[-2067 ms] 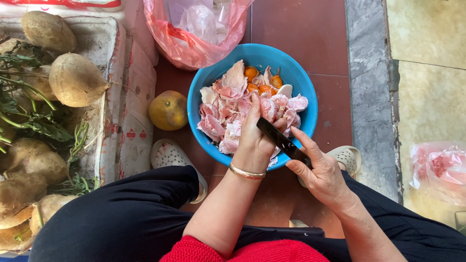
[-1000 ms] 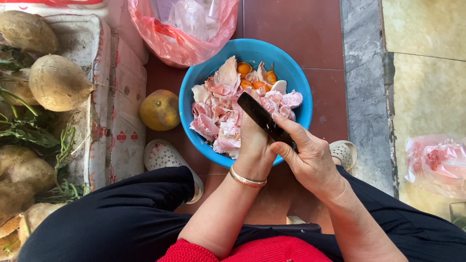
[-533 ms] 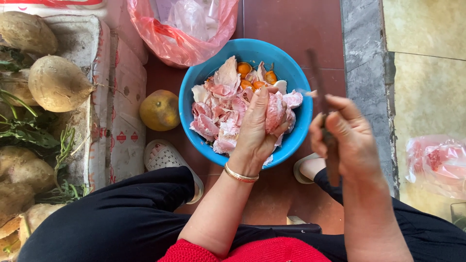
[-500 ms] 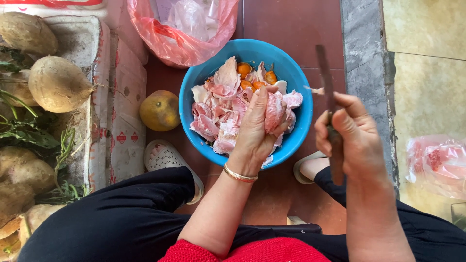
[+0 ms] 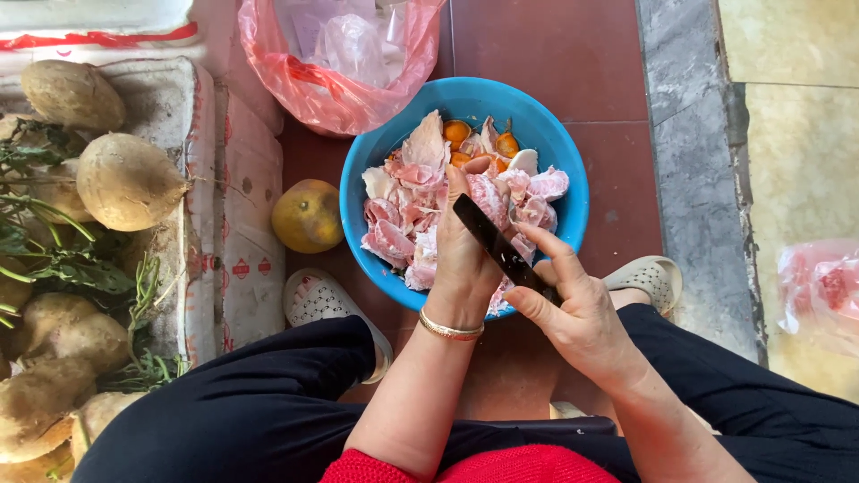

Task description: Peeling the skin and pith off pomelo segments and placing the fruit in a bowl

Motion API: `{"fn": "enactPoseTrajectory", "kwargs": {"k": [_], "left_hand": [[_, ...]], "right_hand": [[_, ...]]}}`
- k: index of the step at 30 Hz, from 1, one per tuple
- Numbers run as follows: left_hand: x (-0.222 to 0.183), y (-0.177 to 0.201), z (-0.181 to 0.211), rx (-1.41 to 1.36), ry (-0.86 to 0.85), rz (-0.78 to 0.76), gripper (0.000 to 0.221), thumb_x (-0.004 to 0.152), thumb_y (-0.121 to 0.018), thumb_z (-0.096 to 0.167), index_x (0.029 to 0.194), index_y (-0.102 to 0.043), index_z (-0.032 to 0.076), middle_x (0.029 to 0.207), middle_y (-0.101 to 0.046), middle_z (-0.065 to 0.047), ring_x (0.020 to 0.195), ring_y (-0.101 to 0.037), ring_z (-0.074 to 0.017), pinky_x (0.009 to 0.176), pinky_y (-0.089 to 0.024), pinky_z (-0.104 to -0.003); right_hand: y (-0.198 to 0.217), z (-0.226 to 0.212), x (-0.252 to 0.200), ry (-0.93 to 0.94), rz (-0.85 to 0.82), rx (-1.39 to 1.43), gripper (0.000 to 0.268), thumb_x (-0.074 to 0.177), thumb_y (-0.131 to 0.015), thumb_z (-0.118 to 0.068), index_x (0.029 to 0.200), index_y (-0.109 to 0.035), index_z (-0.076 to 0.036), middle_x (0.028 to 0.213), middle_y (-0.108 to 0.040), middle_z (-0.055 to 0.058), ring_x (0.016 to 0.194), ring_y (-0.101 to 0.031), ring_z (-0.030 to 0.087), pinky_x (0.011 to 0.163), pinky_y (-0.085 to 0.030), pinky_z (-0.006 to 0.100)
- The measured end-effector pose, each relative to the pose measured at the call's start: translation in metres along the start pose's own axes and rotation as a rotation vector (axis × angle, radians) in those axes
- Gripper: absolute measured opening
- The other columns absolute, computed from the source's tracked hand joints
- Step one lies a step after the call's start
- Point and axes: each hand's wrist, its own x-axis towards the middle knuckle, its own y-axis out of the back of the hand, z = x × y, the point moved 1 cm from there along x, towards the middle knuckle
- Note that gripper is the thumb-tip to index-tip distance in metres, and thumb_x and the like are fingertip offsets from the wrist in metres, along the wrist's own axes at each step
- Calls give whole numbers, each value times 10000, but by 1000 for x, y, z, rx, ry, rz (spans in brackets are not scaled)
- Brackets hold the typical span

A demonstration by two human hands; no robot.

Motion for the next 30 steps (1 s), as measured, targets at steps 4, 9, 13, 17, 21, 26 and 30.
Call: {"fn": "enactPoseTrajectory", "kwargs": {"k": [4, 9, 13, 17, 21, 26, 30], "left_hand": [[4, 5, -2, -96, 17, -72, 421, 1052, -556, 432, 1278, -504, 81, 802, -619, -56, 705, -607, -99, 630, -514, -203], [2, 3, -2, -29, -2, -34, 429, 1037, -555, 481, 1252, -540, 110, 787, -612, -48, 677, -583, -100, 600, -483, -207], [-1, -1, -2, -43, -31, -105, 389, 1074, -519, 431, 1265, -511, 93, 778, -560, -43, 685, -530, -91, 612, -433, -203], [-8, -3, -5, 99, -77, -134, 337, 1039, -598, 269, 1301, -513, 75, 935, -604, -49, 801, -588, -87, 695, -476, -207], [-8, 3, -3, 436, -232, -168, 492, 1026, -607, 454, 1333, -537, 76, 1347, -519, -85, 1239, -500, -178, 1089, -399, -314], [-11, -4, -1, 380, -190, -220, 443, 1053, -592, 391, 1342, -539, 59, 1083, -539, -29, 928, -478, -81, 826, -375, -212], [-7, -8, 0, 222, -117, -287, 392, 1097, -521, 412, 1293, -567, 75, 899, -621, -35, 757, -564, -69, 661, -474, -199]], "right_hand": [[-1, 2, -2, 15, 35, -26, 707, 898, -726, -231, 1537, -427, -176, 731, -632, -4, 594, -508, 106, 593, -415, 229], [0, 7, -2, 8, 3, -6, 727, 890, -724, -251, 1545, -420, -167, 733, -663, 3, 591, -536, 101, 594, -426, 225], [1, -1, 0, -1, -1, 14, 710, 907, -708, -242, 1550, -417, -165, 728, -639, 5, 601, -520, 105, 603, -419, 233], [1, -8, 4, 123, 33, 5, 689, 930, -688, -208, 1552, -400, -151, 1053, -693, 60, 836, -649, 140, 730, -511, 249], [3, -10, 7, 164, 35, 12, 616, 926, -688, -198, 1500, -476, -126, 1252, -762, 83, 985, -740, 146, 800, -576, 257], [7, -7, 5, 117, 61, 52, 538, 914, -714, -160, 1431, -573, -115, 1043, -746, 40, 820, -652, 109, 710, -526, 225], [17, -8, 6, -139, -13, 703, 525, 949, -553, -10, 1472, -576, -51, 667, -530, 11, 501, -392, 68, 425, -281, 164]]}}
